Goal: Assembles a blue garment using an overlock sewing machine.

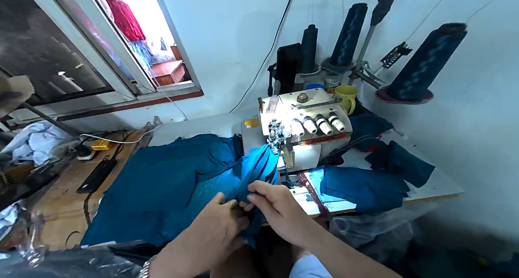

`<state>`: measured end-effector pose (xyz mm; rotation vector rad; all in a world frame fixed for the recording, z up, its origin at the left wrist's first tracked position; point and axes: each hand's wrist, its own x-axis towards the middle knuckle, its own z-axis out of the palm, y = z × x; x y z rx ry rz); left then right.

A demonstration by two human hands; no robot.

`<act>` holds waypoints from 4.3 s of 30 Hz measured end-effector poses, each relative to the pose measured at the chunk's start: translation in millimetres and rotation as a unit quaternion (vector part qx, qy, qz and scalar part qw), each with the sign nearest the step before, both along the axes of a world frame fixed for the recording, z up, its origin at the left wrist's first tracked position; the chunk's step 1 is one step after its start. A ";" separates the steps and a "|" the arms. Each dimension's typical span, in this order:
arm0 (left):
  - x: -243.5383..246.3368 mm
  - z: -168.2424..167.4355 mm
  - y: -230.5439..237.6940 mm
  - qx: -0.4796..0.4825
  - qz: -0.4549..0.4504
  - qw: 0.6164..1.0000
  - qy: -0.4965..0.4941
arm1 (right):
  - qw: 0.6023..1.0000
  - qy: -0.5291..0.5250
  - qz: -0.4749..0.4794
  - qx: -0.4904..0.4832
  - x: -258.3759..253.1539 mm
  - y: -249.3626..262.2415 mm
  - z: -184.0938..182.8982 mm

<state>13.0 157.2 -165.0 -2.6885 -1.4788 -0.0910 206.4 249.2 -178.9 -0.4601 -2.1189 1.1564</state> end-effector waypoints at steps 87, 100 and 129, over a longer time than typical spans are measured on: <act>97.1 -13.2 12.5 0.091 -0.042 0.987 -0.126 | 0.846 0.069 -0.371 0.377 9.2 61.2 -96.0; 91.5 -14.9 42.2 0.134 0.002 0.990 -0.054 | 0.862 0.057 -0.361 0.351 6.0 63.2 -95.9; 117.9 -8.5 88.4 0.266 0.162 0.949 0.045 | 0.944 -0.232 -0.054 -0.228 16.3 24.9 -0.3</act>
